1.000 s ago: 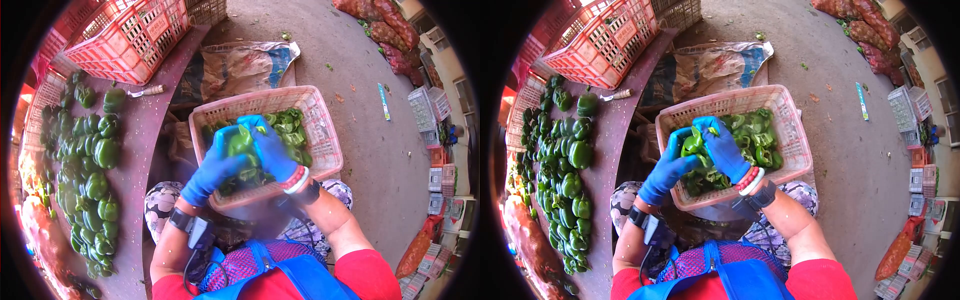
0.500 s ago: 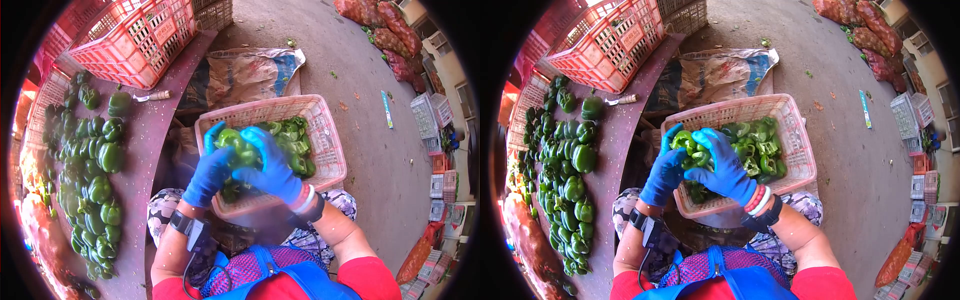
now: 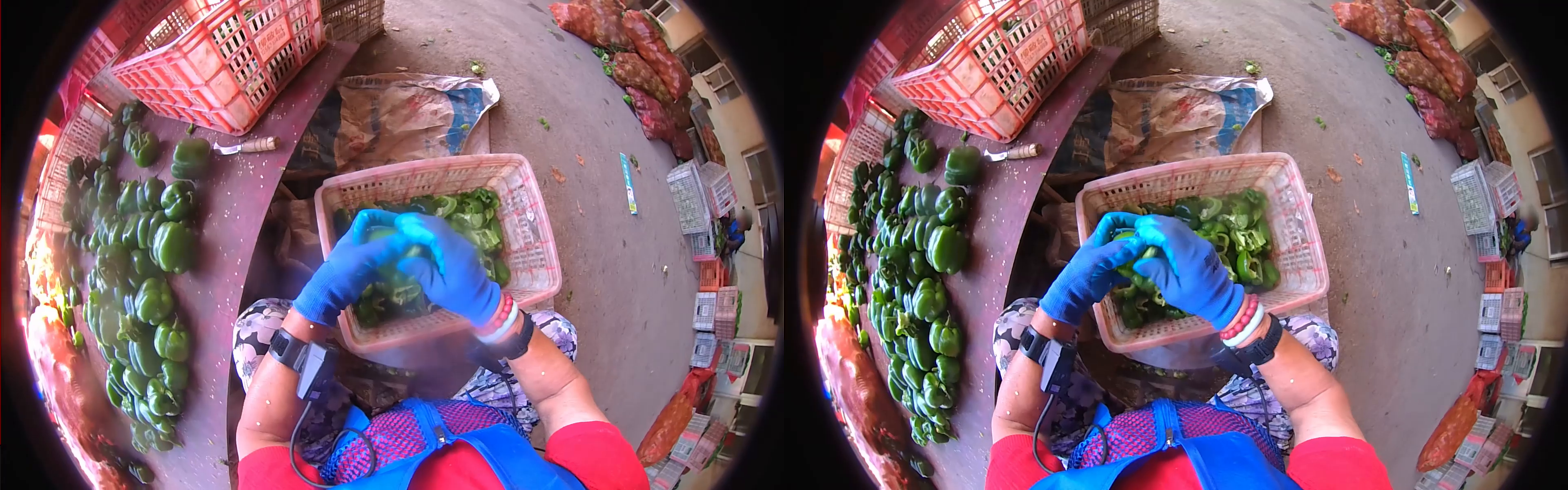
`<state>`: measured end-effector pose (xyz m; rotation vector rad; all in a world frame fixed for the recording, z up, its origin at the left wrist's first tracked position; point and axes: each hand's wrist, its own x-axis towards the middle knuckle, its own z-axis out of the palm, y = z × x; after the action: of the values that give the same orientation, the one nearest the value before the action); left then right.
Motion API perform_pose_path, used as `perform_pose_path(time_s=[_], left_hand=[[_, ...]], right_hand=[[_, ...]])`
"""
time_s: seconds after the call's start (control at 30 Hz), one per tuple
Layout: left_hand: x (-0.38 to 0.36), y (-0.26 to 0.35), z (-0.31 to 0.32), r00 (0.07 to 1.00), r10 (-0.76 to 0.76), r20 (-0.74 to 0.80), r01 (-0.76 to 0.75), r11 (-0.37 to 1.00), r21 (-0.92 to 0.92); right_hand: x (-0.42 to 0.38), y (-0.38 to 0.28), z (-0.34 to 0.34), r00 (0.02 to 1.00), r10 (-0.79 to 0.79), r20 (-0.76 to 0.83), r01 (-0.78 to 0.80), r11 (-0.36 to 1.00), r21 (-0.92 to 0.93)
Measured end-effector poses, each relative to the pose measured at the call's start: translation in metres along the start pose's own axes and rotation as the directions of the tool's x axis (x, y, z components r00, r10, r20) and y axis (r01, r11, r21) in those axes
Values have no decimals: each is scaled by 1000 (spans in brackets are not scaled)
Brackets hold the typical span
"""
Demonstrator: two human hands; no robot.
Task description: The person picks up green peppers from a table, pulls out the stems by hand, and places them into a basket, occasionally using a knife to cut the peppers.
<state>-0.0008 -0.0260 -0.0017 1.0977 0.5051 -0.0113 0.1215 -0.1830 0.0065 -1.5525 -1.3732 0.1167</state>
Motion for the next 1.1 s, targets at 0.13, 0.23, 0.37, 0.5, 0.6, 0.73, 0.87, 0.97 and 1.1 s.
perform_pose_path(time_s=[0.13,0.23,0.37,0.5,0.6,0.73,0.87,0.97,1.1], left_hand=[[7,-8,2,999,23,-22,-28,972,-234],[8,-7,9,999,25,-23,-30,962,-273],[16,-11,14,994,101,-38,-106,982,-156],[23,-24,24,968,186,-170,-180,982,50],[33,-33,26,934,263,-241,-223,958,179],[25,-30,45,625,777,75,-554,374,744],[31,-29,35,756,648,-97,-530,692,490],[20,-17,29,921,379,-94,-386,920,-72],[29,-26,-5,969,247,-35,-213,893,396]], right_hand=[[-4,14,12,975,191,-113,-174,974,147],[-6,8,13,930,365,-31,-336,884,325],[-1,16,16,927,360,-105,-328,913,241],[6,5,17,843,520,-140,-472,839,273],[1,31,30,812,535,-234,-434,821,371],[2,76,15,593,797,112,-354,133,926],[8,81,11,500,831,244,-240,-138,961],[0,106,-15,448,844,296,22,-341,940],[1,93,-45,551,796,251,-160,-194,968]])
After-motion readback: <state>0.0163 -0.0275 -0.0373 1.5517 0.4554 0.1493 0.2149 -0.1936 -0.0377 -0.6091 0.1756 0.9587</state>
